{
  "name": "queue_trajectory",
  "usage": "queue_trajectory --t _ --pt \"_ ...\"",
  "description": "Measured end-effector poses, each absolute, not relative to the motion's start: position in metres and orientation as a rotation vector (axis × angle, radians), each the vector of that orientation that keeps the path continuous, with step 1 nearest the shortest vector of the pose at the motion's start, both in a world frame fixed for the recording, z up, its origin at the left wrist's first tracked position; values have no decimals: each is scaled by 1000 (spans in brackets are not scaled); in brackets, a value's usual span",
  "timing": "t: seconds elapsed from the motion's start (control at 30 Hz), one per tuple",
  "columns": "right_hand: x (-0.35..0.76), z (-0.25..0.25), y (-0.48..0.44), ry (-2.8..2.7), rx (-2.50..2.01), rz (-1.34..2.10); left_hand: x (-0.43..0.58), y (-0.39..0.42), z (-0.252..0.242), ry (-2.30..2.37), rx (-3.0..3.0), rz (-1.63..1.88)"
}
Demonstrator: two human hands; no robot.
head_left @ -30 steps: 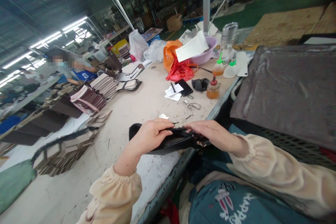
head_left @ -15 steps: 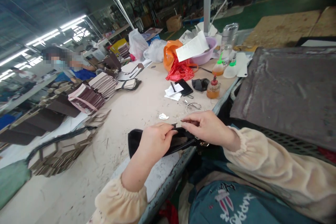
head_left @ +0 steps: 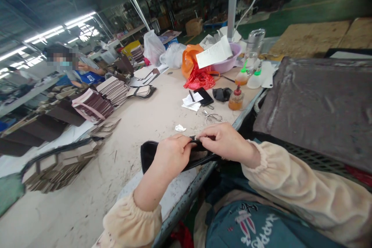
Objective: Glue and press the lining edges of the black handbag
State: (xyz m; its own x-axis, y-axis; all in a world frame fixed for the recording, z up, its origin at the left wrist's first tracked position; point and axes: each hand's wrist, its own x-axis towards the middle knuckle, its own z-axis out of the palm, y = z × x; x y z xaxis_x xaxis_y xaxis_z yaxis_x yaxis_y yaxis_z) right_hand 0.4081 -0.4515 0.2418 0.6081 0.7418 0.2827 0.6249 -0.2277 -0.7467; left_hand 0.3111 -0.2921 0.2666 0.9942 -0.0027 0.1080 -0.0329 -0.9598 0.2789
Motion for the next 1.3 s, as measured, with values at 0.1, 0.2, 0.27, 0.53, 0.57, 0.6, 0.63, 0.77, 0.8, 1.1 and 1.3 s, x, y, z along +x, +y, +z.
queue_trajectory --t 0.1,0.2,0.27,0.53,0.57,0.6,0.63,0.77,0.8,1.1,1.3 --pt "410 239 -453 -1062 -1890 180 311 -291 267 -40 2834 154" --pt "411 236 -454 -1030 -1863 208 311 -290 267 -37 2828 146" --pt "411 234 -455 -993 -1835 244 311 -289 267 -32 2824 143" --pt "413 227 -454 -970 -1762 284 315 -285 269 -47 2789 129" --pt "413 226 -454 -963 -1744 306 315 -284 269 -53 2776 113" --pt "413 224 -454 -956 -1721 334 316 -283 271 -61 2756 98" --pt "412 223 -453 -952 -1695 362 317 -282 272 -72 2729 81" --pt "409 219 -451 -938 -1619 392 324 -281 275 -69 2627 15" --pt "408 219 -450 -927 -1603 386 326 -282 275 -54 2625 9" --pt "406 227 -446 -852 -1656 418 336 -287 281 -21 2612 -140" --pt "406 228 -447 -859 -1690 367 336 -272 285 -29 2513 -276"
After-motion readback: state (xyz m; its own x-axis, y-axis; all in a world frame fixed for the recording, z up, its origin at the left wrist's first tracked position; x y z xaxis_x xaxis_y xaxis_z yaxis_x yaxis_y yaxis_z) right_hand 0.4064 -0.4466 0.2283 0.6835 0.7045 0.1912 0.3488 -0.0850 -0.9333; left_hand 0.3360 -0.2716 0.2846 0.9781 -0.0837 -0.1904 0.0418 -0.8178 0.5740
